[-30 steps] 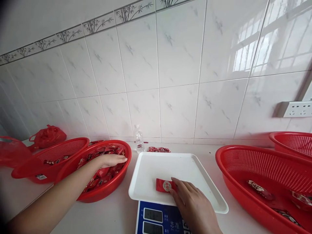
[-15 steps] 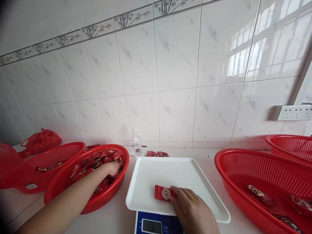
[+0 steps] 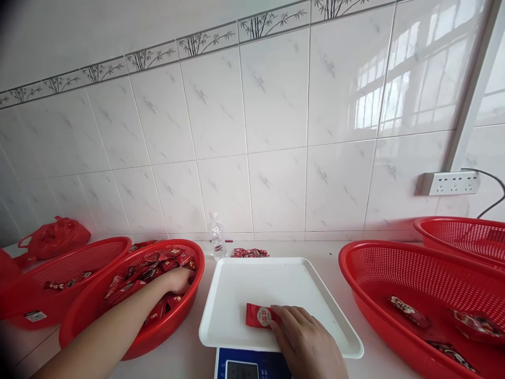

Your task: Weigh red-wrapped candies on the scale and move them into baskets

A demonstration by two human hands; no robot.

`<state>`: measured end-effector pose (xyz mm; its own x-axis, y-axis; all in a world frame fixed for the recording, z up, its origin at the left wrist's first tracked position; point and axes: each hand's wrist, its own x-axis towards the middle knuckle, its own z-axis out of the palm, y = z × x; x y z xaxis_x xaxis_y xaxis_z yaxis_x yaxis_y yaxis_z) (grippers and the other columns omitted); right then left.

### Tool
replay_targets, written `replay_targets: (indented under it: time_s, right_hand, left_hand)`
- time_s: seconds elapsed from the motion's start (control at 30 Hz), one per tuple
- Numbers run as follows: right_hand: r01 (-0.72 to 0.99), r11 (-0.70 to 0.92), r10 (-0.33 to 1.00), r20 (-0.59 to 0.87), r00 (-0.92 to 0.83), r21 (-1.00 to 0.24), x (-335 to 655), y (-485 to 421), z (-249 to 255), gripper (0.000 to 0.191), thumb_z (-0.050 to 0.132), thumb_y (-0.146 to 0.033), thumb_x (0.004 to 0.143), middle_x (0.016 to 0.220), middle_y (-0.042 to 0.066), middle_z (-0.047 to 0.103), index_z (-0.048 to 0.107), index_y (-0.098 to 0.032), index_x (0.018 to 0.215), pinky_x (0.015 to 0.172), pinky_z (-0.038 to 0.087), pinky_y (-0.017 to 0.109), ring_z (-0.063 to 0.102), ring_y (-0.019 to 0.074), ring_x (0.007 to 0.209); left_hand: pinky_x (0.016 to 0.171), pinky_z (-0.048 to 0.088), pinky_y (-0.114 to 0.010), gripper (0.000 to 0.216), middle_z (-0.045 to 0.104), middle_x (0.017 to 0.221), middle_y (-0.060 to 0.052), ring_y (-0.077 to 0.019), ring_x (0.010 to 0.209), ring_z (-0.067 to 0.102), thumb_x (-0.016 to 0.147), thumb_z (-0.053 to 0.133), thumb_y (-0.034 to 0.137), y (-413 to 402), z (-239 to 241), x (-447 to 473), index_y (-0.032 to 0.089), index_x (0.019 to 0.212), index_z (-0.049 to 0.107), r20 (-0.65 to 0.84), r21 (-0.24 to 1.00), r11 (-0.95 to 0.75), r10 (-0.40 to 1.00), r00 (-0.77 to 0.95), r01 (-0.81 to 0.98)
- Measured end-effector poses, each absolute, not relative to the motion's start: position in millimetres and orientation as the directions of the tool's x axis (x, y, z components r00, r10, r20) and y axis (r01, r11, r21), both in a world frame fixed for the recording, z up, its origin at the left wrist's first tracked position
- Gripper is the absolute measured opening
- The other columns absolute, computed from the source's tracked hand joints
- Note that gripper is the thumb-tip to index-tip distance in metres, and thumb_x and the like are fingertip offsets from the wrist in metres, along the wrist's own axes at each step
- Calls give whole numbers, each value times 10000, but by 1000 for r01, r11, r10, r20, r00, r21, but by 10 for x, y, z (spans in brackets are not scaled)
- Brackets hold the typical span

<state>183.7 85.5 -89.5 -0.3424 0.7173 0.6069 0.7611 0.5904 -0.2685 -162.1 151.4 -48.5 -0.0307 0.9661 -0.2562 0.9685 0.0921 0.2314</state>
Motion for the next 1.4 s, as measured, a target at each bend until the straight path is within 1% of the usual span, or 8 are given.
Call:
replay_targets:
  time_s: [0.37,0.57,0.7,0.87,0.97,1.07,1.2,1.4]
  right_hand:
    - [756,570,733,615,-291,-322,1799,806,-898,299,370,-362,920,892,33,711,658,-284,938,651,530,317,670,207,774]
    - [751,591,713,626,-315,-295,1820,823,-885,282,386,-359,912,880,30,713,658,-289,938,623,534,301,676,206,765]
    - [747,615,708,593,-383,-252,1856,851,-875,257,410,-346,910,889,29,716,655,-289,959,618,546,283,684,198,771]
    - [758,606,711,591,-381,-240,1856,853,-881,252,415,-328,910,900,27,717,652,-277,977,630,551,284,687,195,784]
    - [760,603,718,580,-385,-242,1845,844,-863,251,418,-320,905,900,23,719,654,-272,978,640,552,291,687,193,791]
    - [771,590,732,563,-384,-242,1832,830,-832,267,405,-314,906,900,33,720,658,-258,970,642,549,296,688,197,792]
    - [780,576,747,546,-380,-245,1824,816,-815,283,387,-307,913,912,44,720,658,-251,975,654,543,299,685,199,800]
    - [773,585,740,552,-384,-245,1830,838,-844,282,386,-315,921,901,42,716,654,-248,977,641,543,315,683,204,796]
  left_hand:
    - [561,355,-232,23,545,663,17,-149,609,499,642,508,186,1440,-142,-1914,192,658,523,43,378,38,997,-59,925]
    - [568,359,-232,136,517,618,42,-146,592,486,713,505,308,1334,202,-1991,196,762,563,180,501,13,977,-118,866]
    - [606,411,-238,250,579,699,25,-157,652,548,765,490,405,1264,360,-1848,194,867,578,252,588,-25,956,-153,809]
    - [639,467,-256,303,620,802,-7,-148,686,581,775,558,439,1186,324,-1311,185,939,570,223,842,-160,973,-62,516]
    - [676,497,-285,288,605,776,-5,-148,705,591,773,592,419,1149,206,-951,182,932,554,131,939,-147,989,74,310]
    - [761,499,-305,264,611,825,-7,-152,789,600,788,598,393,1127,72,-726,189,951,561,78,948,-128,981,178,291]
    - [816,496,-314,267,600,924,-22,-169,900,600,793,608,363,1117,-37,-632,191,990,558,21,942,-70,989,148,330]
    - [773,524,-303,303,585,904,-22,-153,837,609,772,642,270,1130,-107,-616,190,1044,538,19,964,-46,994,104,263]
